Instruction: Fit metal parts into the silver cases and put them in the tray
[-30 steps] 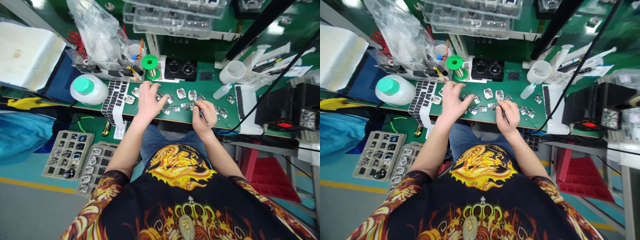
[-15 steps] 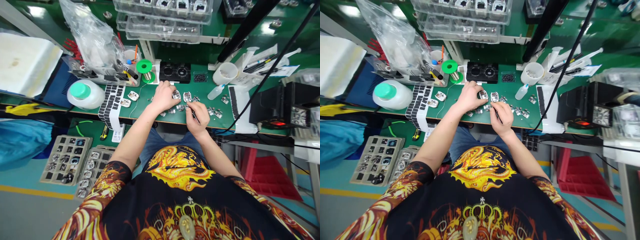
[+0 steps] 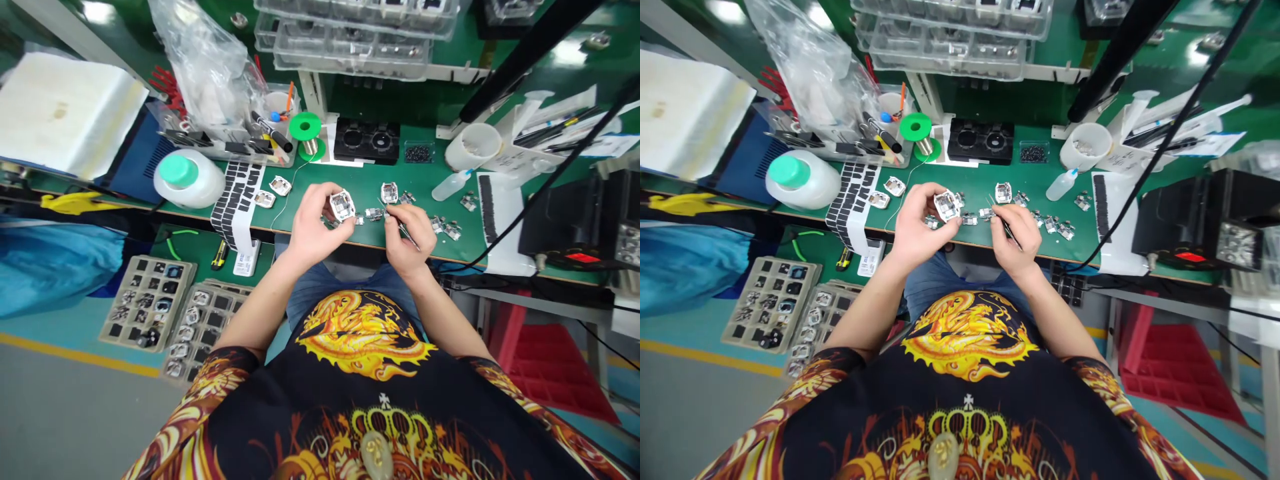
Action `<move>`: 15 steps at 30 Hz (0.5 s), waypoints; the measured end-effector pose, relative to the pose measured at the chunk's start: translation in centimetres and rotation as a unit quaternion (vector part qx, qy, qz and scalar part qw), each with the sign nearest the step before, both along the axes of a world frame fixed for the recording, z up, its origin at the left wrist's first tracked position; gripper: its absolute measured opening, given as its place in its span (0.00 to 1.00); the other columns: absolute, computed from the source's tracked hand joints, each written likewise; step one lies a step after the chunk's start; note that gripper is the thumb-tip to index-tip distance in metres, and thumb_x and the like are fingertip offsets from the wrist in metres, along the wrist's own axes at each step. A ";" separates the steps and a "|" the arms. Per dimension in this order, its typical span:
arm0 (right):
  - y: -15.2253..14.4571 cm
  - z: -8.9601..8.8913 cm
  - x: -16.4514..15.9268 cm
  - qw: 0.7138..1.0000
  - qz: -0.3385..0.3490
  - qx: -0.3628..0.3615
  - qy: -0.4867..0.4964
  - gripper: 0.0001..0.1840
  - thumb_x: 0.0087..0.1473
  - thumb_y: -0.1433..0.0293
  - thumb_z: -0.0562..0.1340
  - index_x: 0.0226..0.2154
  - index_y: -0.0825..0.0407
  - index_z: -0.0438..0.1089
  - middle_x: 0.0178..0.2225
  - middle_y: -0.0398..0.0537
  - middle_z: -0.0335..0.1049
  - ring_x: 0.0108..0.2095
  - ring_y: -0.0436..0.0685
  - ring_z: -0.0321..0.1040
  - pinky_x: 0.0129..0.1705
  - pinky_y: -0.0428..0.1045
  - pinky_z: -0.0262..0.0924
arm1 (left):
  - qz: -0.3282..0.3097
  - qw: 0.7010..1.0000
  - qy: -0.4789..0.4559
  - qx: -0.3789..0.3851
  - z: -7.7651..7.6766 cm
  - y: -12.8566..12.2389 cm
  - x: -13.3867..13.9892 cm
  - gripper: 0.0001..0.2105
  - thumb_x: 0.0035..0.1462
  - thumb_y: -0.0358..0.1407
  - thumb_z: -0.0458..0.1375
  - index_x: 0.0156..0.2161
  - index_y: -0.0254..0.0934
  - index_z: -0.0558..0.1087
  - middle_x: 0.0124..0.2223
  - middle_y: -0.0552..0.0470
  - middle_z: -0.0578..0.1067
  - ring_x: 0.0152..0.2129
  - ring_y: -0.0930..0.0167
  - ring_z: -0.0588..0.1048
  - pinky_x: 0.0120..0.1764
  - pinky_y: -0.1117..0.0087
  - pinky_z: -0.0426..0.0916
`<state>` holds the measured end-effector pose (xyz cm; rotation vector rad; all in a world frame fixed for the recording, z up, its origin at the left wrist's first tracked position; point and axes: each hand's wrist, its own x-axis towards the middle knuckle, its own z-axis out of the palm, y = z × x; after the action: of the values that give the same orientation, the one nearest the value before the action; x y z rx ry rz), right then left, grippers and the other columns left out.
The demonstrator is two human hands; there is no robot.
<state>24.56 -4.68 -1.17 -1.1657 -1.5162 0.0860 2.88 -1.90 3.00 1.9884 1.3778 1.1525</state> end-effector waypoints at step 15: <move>-3.4 2.4 -3.6 0.982 0.176 -0.055 0.037 0.11 0.66 0.70 0.68 0.49 0.42 0.83 0.41 0.47 0.86 0.39 0.59 0.83 0.44 0.57 0.80 | 0.042 0.996 -0.064 -0.034 -2.1 -4.9 -0.5 0.17 0.64 0.34 0.65 0.57 0.44 0.71 0.42 0.53 0.79 0.33 0.72 0.77 0.38 0.66 0.78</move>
<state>20.98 -8.10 1.27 -0.9576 -1.6538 0.4517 2.36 -6.78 0.92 1.7924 1.4273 1.2294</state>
